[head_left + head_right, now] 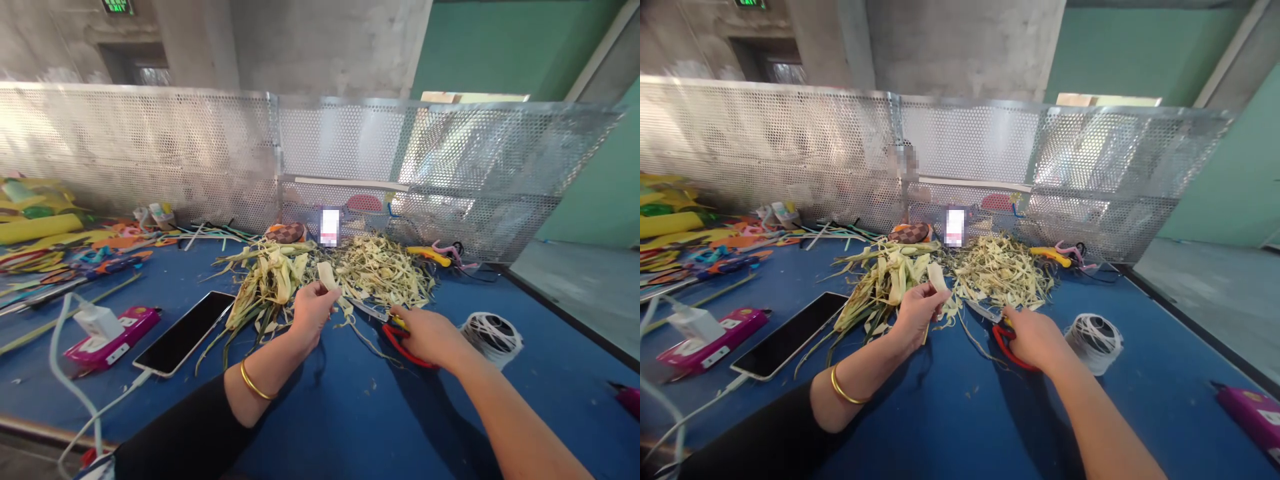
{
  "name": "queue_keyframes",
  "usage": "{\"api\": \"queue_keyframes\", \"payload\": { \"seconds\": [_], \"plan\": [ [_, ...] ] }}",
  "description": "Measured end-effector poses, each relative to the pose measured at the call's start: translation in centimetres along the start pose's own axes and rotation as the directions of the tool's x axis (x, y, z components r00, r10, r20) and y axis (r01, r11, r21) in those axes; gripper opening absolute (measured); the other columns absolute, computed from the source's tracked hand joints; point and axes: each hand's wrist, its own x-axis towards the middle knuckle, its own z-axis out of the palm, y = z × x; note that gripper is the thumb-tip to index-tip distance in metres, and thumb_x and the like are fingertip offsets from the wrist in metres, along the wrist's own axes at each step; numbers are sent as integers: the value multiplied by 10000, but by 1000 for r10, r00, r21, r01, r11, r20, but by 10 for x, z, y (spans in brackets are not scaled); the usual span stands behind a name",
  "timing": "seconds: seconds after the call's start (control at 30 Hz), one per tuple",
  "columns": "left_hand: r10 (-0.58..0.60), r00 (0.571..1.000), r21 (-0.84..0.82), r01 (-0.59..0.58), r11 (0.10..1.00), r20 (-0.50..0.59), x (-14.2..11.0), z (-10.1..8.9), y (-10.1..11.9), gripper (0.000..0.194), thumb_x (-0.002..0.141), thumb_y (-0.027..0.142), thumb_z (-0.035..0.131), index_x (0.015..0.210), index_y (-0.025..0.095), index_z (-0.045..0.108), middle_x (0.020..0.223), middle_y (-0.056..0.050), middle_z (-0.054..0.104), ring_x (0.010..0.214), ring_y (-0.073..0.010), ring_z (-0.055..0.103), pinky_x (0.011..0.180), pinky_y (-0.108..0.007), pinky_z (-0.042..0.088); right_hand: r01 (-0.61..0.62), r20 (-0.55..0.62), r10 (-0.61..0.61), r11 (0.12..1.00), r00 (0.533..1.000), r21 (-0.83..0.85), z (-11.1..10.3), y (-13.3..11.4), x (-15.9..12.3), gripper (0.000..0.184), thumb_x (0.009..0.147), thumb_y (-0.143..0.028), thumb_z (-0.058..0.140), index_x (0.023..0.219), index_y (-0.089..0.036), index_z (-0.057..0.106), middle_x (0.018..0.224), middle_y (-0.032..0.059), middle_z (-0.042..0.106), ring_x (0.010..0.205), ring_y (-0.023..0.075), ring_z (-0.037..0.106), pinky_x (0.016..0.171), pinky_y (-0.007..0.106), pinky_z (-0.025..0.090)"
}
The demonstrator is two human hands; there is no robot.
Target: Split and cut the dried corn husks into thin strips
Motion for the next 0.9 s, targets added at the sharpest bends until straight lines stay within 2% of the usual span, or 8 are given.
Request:
{"api": "queue_keyframes", "payload": {
  "seconds": [0.1, 0.2, 0.33, 0.43, 0.5, 0.63, 0.7, 0.9],
  "plan": [
    [-42, 998, -41, 40, 998, -53, 2, 0, 1, 191, 606, 272, 657, 584, 172, 496, 448, 60, 453, 411, -69, 427, 371, -173, 295, 19, -57, -10, 988, 998, 153, -6, 5, -3, 560, 709, -154, 486, 1264, -221, 524, 975, 117, 695, 877, 265, 644, 650, 302, 414],
    [-61, 992, -128, 47, 991, -113, 5, 0, 1, 204, 627, 294, 652, 634, 172, 489, 454, 70, 441, 403, -63, 400, 365, -175, 284, 64, -152, -5, 918, 988, 390, -6, 5, -2, 552, 718, -166, 470, 1263, -239, 522, 994, 83, 693, 857, 236, 642, 677, 303, 438],
    [4, 993, -235, -32, 971, -117, 6, -1, 2, 236, 626, 305, 671, 651, 171, 479, 423, 99, 376, 367, -38, 315, 356, -172, 226, 104, -228, 95, 682, 969, 724, 2, -6, 5, 468, 735, -303, 514, 1191, -200, 530, 773, 31, 664, 710, 208, 619, 641, 309, 461],
    [-27, 990, -303, -17, 953, -140, 6, -2, 7, 253, 609, 302, 695, 625, 160, 486, 444, 75, 444, 365, -37, 356, 356, -170, 238, 170, -226, 42, 532, 973, 829, 6, -13, 6, 501, 684, -409, 601, 1127, -194, 509, 678, -18, 580, 631, 178, 576, 597, 290, 459],
    [-83, 985, -383, 19, 923, -152, 5, -3, 10, 235, 602, 271, 701, 610, 145, 503, 483, 47, 507, 372, -34, 388, 358, -162, 260, 180, -225, 17, 541, 974, 822, 6, -14, 5, 533, 670, -420, 632, 1130, -200, 477, 695, -29, 555, 631, 162, 563, 597, 278, 455],
    [-231, 965, -550, 126, 826, -126, 6, -5, 16, 147, 628, 200, 683, 684, 113, 580, 557, 3, 595, 391, -31, 433, 365, -145, 308, 127, -182, -1, 720, 983, 682, 1, -12, 0, 439, 692, -413, 638, 1066, -225, 506, 664, -36, 550, 591, 161, 535, 562, 275, 418],
    [-292, 951, -595, 176, 784, -103, 6, -6, 17, 129, 648, 189, 675, 712, 108, 598, 580, -10, 617, 393, -29, 444, 369, -142, 324, 138, -172, -37, 769, 984, 624, -2, -13, -3, 409, 688, -429, 648, 1027, -232, 531, 647, -33, 558, 591, 171, 532, 551, 276, 403],
    [-350, 933, -605, 234, 761, -79, 4, 0, 8, 180, 635, 219, 724, 647, 126, 571, 508, 35, 551, 371, -25, 414, 364, -140, 302, 212, -162, -136, 647, 977, 732, -4, -31, -8, 416, 715, -406, 635, 1075, -218, 544, 707, -15, 598, 594, 164, 543, 533, 259, 416]
  ]
}}
